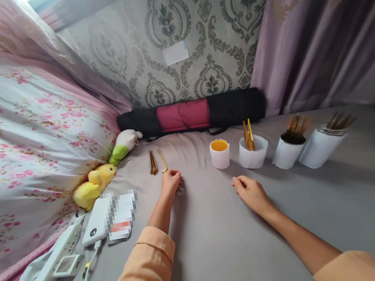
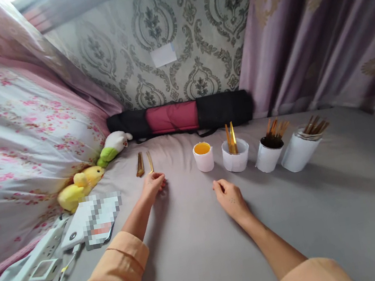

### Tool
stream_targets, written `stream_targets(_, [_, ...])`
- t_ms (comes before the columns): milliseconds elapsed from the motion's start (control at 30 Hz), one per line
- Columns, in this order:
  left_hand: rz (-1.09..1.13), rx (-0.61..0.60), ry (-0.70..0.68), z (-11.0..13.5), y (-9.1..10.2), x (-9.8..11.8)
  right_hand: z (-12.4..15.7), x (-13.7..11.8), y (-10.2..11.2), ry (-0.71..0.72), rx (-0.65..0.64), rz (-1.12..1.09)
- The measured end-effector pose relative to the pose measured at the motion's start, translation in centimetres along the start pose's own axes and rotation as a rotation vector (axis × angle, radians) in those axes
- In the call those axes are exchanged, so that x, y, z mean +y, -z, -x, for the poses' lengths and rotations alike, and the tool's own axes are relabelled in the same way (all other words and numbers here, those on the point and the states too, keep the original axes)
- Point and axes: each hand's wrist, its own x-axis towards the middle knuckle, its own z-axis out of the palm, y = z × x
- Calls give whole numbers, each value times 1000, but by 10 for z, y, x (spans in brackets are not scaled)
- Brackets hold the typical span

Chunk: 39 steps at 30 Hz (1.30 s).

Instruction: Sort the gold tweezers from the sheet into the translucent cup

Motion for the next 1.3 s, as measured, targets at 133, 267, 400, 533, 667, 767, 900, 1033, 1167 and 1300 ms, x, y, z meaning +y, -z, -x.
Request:
stream_targets(133, [-143, 72, -26, -12, 7, -7, 1, -1, 0, 11, 3, 11])
stream_targets(267, [-278, 143, -62, -23, 19, -9, 1, -1, 0, 11, 1, 16])
stream_targets(400, [-397, 199, -99, -31, 31, -4, 1, 0, -1, 6, -1, 21])
stream_targets(533, [-487, 207, -129, -36, 38, -1, 1, 0, -1, 0, -3, 24])
stream_targets(667, [-548, 198, -151, -40, 42, -1, 1, -1, -1, 3, -1, 27])
stream_targets(767, [-587, 189, -169, -42, 43, 0, 1, 0, -1, 5, 3, 28])
stream_targets(900, [-631, 183, -185, -45, 43, 0, 1, 1, -1, 16, 7, 21])
stream_targets(1033, [-664, 177, -198, -48, 42, -1, 2, 0, -1, 20, 5, 14])
stream_targets(1167, [-689, 174, -208, -49, 41, -2, 2, 0, -1, 29, 9, 20])
stream_targets(1300, [-711, 175, -220, -51, 40, -1, 1, 1, -1, 22, 7, 24])
